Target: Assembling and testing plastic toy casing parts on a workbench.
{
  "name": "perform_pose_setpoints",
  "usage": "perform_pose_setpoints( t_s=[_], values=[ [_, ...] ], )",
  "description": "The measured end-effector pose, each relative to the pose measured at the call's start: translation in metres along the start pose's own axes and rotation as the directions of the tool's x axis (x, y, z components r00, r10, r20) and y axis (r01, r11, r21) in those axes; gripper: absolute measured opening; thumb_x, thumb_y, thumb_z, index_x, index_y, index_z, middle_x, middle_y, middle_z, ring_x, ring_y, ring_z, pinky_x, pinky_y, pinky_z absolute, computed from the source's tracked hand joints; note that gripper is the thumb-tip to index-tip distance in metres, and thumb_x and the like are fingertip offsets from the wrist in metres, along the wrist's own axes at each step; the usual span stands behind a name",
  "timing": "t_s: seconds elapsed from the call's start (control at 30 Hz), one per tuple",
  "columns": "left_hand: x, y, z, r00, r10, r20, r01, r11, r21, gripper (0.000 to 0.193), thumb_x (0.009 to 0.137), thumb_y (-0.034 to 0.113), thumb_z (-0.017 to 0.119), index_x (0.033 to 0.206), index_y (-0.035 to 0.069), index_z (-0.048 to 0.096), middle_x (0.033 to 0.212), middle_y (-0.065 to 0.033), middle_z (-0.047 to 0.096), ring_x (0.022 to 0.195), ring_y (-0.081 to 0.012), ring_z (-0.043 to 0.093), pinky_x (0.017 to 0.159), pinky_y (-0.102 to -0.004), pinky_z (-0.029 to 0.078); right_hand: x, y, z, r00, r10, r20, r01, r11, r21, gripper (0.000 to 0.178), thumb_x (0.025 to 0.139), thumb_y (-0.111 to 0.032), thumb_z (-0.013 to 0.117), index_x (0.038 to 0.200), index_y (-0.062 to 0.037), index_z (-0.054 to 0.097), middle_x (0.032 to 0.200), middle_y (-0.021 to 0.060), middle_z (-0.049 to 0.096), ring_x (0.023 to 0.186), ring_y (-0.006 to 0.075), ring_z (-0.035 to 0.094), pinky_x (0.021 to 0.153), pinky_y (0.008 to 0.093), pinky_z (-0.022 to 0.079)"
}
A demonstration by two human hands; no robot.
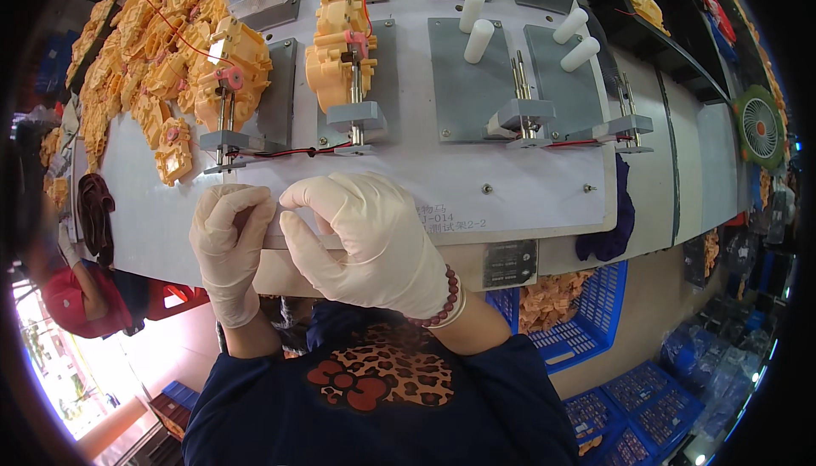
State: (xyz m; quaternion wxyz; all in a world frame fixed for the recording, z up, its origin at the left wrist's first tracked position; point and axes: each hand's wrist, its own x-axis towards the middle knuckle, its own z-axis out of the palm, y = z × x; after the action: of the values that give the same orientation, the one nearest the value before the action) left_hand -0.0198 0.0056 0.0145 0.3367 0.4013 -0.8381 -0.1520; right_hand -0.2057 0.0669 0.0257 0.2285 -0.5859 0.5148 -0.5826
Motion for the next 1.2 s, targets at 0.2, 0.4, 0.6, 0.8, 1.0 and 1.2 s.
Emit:
perform_pose_setpoints(
  t_s=[0.2, 0.4, 0.6, 0.8, 1.0, 1.2],
  values=[
    [0.002, 0.009, -0.002, 0.944, -0.326, 0.043, 0.328, 0.918, -0.221, 0.017, 0.075, -0.003, 0.079, 0.088, 0.002, 0.069, 0.083, -0.0061, 0.065, 0.071, -0.0151, 0.066, 0.065, -0.0269, 0.053, -0.002, -0.003, -0.002, 0.998, 0.045, 0.051, -0.044, 0.999, -0.019, 0.014, 0.079, -0.006, 0.071, 0.091, -0.0076, 0.065, 0.063, 0.0029, 0.052, 0.054, 0.0199, 0.051, 0.054, 0.0335, 0.042],
    [0.004, 0.012, -0.003, 0.907, -0.417, 0.065, 0.419, 0.870, -0.259, 0.015, 0.076, -0.003, 0.078, 0.088, -0.001, 0.069, 0.083, -0.0057, 0.065, 0.073, -0.0130, 0.066, 0.066, -0.0251, 0.052, -0.002, -0.001, 0.001, 1.000, 0.017, -0.004, -0.017, 1.000, -0.018, 0.015, 0.076, 0.000, 0.070, 0.090, -0.0059, 0.069, 0.059, -0.0004, 0.052, 0.049, 0.0094, 0.047, 0.046, 0.0236, 0.037],
    [0.004, 0.015, -0.003, 0.914, -0.402, 0.047, 0.400, 0.878, -0.263, 0.013, 0.078, -0.002, 0.077, 0.089, 0.000, 0.070, 0.084, -0.0063, 0.065, 0.073, -0.0142, 0.065, 0.067, -0.0257, 0.052, -0.001, -0.002, 0.003, 1.000, -0.006, -0.003, 0.006, 0.999, -0.041, 0.014, 0.077, 0.000, 0.070, 0.090, -0.0057, 0.069, 0.060, -0.0001, 0.053, 0.050, 0.0091, 0.048, 0.046, 0.0237, 0.038],
    [0.000, -0.003, -0.003, 0.974, -0.216, 0.069, 0.224, 0.965, -0.138, 0.011, 0.079, 0.004, 0.078, 0.088, 0.004, 0.071, 0.083, -0.0078, 0.064, 0.077, -0.0208, 0.064, 0.070, -0.0292, 0.051, 0.002, -0.001, 0.007, 0.999, -0.021, -0.032, 0.019, 0.998, -0.063, 0.021, 0.078, -0.001, 0.070, 0.098, -0.0039, 0.069, 0.068, 0.0030, 0.059, 0.057, 0.0146, 0.055, 0.054, 0.0279, 0.045],
    [0.017, -0.005, -0.030, 0.988, -0.141, 0.065, 0.151, 0.973, -0.174, 0.013, 0.084, 0.005, 0.072, 0.097, 0.006, 0.070, 0.086, -0.0091, 0.065, 0.080, -0.0197, 0.063, 0.073, -0.0296, 0.050, 0.018, -0.019, 0.036, 0.981, -0.187, -0.045, 0.186, 0.982, -0.022, 0.055, 0.077, -0.002, 0.069, 0.130, -0.0012, 0.054, 0.107, 0.0166, 0.060, 0.093, 0.0295, 0.060, 0.082, 0.0364, 0.049],
    [0.106, 0.011, -0.057, 0.974, -0.131, 0.186, 0.180, 0.944, -0.275, 0.022, 0.093, 0.016, 0.064, 0.113, 0.006, 0.062, 0.085, -0.0112, 0.065, 0.079, -0.0164, 0.062, 0.073, -0.0289, 0.050, 0.010, -0.002, 0.047, 0.971, -0.235, 0.035, 0.233, 0.970, 0.066, 0.055, 0.071, -0.002, 0.068, 0.124, -0.0002, 0.054, 0.099, 0.0159, 0.057, 0.085, 0.0312, 0.058, 0.078, 0.0379, 0.050]
  ],
)
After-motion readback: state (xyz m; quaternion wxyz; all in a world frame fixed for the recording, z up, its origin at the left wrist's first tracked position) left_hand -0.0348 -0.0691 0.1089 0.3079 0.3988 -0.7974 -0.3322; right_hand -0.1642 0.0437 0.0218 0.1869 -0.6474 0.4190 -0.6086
